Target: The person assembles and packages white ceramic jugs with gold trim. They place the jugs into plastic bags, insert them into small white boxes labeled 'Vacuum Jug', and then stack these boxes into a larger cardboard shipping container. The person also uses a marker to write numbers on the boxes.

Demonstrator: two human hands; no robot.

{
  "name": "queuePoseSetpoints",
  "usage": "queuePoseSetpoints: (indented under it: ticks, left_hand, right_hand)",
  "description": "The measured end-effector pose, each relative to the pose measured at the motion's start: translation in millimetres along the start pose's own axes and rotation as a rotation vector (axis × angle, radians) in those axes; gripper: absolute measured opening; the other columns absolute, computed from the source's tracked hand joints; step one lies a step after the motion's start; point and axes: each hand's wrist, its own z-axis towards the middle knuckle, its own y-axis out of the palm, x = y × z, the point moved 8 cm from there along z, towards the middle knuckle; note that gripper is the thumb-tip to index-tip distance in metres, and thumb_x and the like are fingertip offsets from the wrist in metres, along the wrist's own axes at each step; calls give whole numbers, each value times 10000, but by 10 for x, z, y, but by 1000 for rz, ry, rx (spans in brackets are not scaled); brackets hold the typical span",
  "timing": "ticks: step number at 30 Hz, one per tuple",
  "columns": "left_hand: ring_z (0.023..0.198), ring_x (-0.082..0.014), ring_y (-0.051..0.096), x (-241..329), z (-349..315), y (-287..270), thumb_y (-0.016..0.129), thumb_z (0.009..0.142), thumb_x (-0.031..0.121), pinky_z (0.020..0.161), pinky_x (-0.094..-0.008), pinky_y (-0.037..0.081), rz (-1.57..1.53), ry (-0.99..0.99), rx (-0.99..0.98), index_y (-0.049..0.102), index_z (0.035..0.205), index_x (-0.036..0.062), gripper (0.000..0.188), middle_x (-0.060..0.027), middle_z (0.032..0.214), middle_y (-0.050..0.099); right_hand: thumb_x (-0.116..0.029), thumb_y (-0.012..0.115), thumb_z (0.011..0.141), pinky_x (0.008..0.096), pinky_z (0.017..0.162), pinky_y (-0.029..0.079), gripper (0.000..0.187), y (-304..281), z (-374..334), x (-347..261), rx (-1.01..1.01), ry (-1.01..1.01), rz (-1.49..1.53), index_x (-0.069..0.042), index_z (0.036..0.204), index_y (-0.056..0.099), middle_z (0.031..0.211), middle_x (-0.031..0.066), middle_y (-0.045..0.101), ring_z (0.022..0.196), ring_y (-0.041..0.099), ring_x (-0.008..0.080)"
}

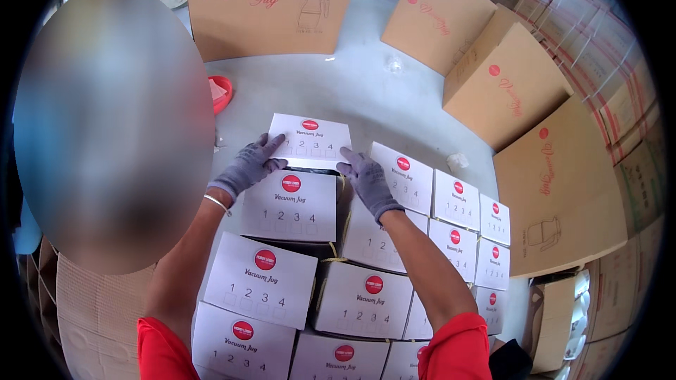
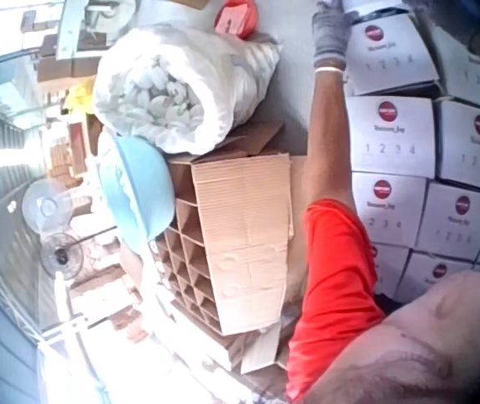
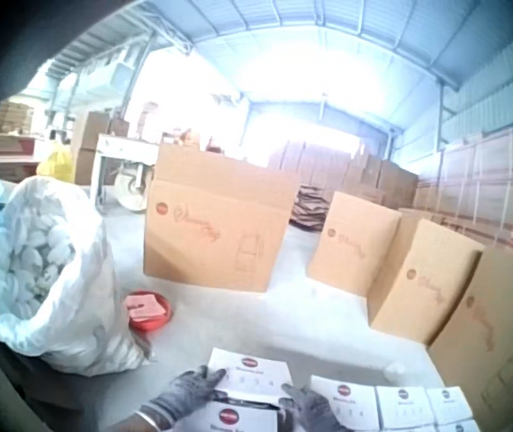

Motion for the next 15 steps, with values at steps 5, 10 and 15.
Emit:
queuePoseSetpoints:
  ticks: [5,10,15]
  left_hand:
    - [1158,-355,567,28,-72,58,509,933,352,1035,-445,391,162,-99,23,400,1436,152,552,-232,1385,442]
    - [1316,-410,401,508,-358,113,458,955,366,1105,-525,283,387,61,198,396,1412,29,571,-249,1428,395]
    - [1322,-425,387,554,-532,210,460,949,290,1108,-530,275,226,131,370,407,1360,-57,541,-274,1407,409]
  right_hand:
    - [-321,571,925,389,704,507,303,201,27,-117,-56,-89,-486,-116,1147,595,949,119,665,817,661,291]
    - [-329,533,931,430,762,476,310,276,-115,-141,-177,-26,-719,-116,1151,579,1025,101,644,912,640,275]
    - [-346,573,894,501,959,369,406,216,-150,-455,69,-254,-578,-82,1202,570,1241,183,554,1209,490,369]
